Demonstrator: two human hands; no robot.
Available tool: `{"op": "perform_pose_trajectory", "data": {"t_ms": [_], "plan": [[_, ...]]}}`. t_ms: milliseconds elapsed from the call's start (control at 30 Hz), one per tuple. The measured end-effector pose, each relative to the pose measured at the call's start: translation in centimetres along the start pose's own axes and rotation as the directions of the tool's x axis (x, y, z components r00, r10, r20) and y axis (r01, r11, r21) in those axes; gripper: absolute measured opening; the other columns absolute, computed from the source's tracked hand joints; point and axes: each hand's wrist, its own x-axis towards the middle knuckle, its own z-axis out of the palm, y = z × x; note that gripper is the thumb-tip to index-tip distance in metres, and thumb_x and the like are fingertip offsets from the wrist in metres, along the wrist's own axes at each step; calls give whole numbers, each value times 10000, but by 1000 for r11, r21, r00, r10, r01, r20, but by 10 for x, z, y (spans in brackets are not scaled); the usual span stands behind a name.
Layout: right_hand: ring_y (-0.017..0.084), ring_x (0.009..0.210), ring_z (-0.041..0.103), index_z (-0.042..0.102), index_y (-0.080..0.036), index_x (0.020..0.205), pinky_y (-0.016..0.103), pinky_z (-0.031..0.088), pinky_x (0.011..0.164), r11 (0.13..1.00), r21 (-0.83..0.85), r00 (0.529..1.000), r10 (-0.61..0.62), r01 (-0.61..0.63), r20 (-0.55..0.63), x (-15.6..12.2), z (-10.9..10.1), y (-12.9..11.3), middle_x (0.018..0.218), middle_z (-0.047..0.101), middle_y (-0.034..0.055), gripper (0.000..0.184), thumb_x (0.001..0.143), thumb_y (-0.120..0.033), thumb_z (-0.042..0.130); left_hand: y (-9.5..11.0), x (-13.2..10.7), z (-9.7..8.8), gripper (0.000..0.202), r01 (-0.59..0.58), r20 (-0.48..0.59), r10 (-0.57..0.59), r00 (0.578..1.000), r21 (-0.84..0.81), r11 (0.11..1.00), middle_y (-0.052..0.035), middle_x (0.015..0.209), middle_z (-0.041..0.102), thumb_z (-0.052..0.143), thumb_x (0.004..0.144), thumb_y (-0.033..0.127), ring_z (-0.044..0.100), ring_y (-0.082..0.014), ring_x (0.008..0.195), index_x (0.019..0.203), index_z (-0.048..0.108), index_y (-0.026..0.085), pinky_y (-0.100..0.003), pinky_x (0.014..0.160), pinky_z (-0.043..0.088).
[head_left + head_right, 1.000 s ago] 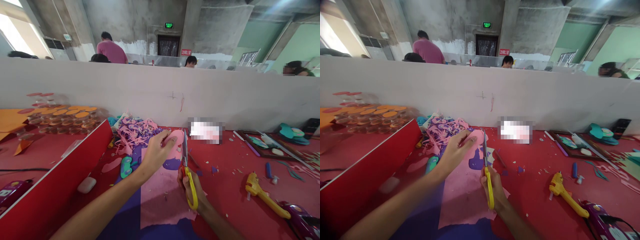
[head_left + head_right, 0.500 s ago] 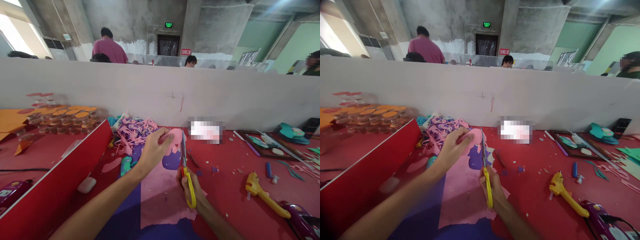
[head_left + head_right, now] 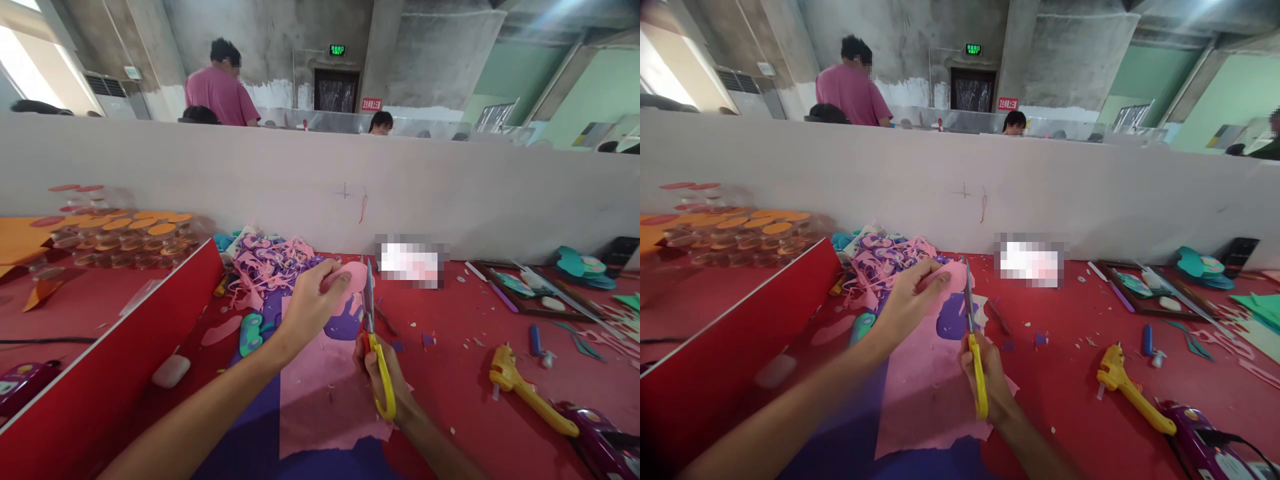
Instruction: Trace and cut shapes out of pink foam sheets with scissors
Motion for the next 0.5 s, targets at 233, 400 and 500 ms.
{"op": "perform_pose_trajectory", "data": {"t_ms": [233,400,500], "plan": [[97,536,288,485,-210,778,248,228,476,996,-89,996,-14,21,86,1,-4,0,622,377,-50,617,879,-818,475,0,2,-3,313,-16,-10,16,1000,-11,1000,45,667,361,538,927,324,330,-103,644,683,398,187,-259,603,266],[97,505,285,485,-216,757,259,235,464,997,-70,996,-19,24,82,0,-2,-7,578,370,-56,603,884,-805,487,1,4,-7,289,-43,-16,43,999,17,999,41,675,384,537,929,321,356,-105,650,695,442,182,-258,617,284],[125,540,394,547,-223,779,265,341,474,997,73,998,-6,2,55,3,6,-8,632,455,-20,565,839,-784,586,3,3,-7,286,-34,11,34,999,21,999,40,672,395,541,922,325,362,-106,651,693,449,181,-258,621,288]]}}
